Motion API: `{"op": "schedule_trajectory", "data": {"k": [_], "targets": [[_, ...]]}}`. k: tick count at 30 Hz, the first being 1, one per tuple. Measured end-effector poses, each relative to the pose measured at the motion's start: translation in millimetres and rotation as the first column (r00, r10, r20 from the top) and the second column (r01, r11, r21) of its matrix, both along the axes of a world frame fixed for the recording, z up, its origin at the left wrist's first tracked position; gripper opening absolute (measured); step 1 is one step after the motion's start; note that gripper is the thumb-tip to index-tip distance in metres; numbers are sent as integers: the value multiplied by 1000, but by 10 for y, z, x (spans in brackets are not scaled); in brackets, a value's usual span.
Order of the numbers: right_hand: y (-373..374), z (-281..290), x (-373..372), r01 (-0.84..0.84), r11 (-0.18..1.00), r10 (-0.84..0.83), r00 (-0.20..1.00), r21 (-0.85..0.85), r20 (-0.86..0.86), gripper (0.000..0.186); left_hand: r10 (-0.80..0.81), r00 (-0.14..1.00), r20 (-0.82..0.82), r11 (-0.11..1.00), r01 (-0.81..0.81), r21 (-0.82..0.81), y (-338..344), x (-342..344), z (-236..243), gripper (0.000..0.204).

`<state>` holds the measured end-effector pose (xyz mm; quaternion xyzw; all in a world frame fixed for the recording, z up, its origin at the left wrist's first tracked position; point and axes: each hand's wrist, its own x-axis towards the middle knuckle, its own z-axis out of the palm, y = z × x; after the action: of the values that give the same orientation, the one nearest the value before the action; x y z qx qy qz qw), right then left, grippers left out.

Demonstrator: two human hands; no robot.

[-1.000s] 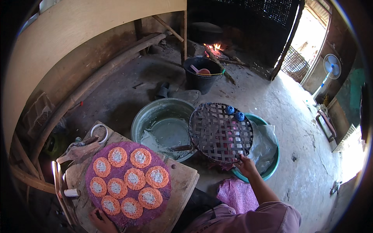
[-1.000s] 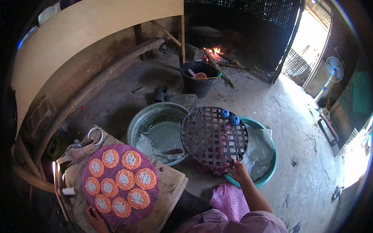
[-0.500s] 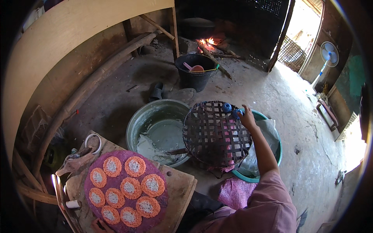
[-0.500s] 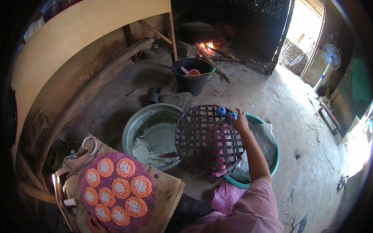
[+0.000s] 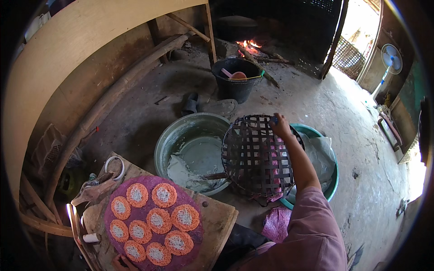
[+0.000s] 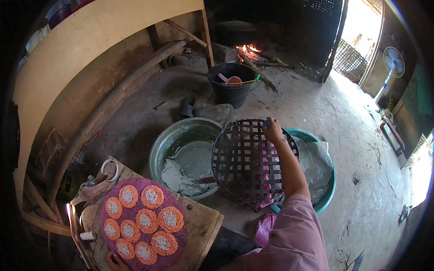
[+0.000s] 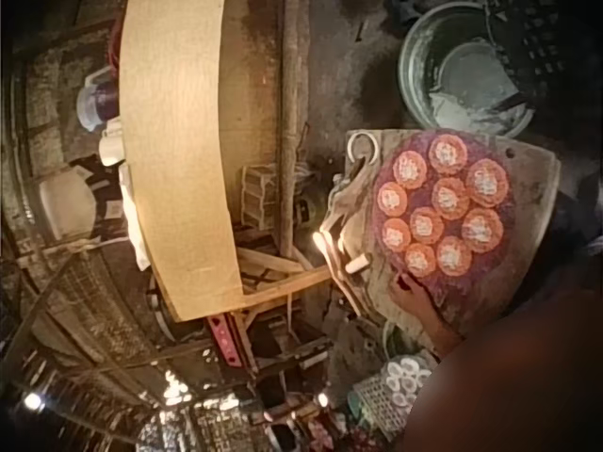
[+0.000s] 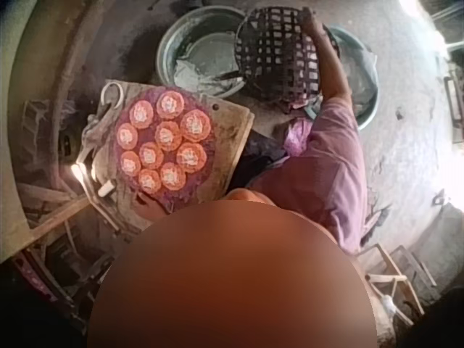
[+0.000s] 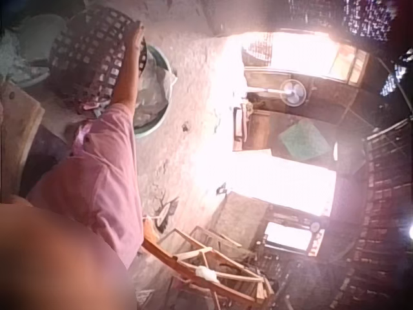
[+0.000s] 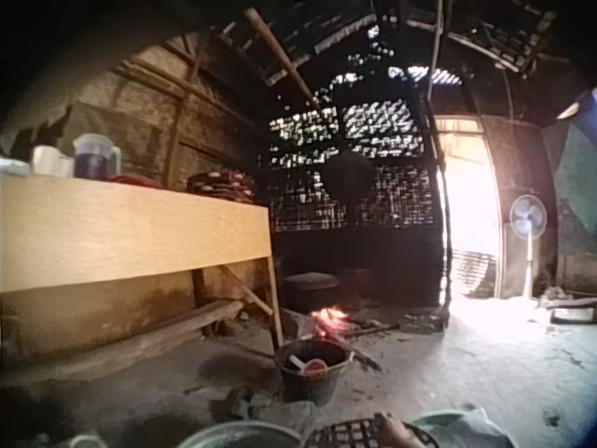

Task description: The person uses a wooden mold and a cylindrical cutter to shape orange and purple granular mixtures into ring-shaped cakes on a purple mat. They repeatedly fill the mold, press the mixture, and remove the formed rings, placing them on a tray. The person also handles a plastic bag and a woven tray during the process.

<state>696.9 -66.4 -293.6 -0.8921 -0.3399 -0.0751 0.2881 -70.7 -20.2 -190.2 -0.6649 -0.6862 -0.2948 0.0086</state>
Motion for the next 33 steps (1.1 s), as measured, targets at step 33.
{"op": "schedule_trajectory", "data": {"k": [33], "targets": [[-1750, -1611, -3079, -558, 699, 289, 793, -448, -536, 48, -35, 980, 194, 998, 43, -37, -6, -221, -200, 27]]}}
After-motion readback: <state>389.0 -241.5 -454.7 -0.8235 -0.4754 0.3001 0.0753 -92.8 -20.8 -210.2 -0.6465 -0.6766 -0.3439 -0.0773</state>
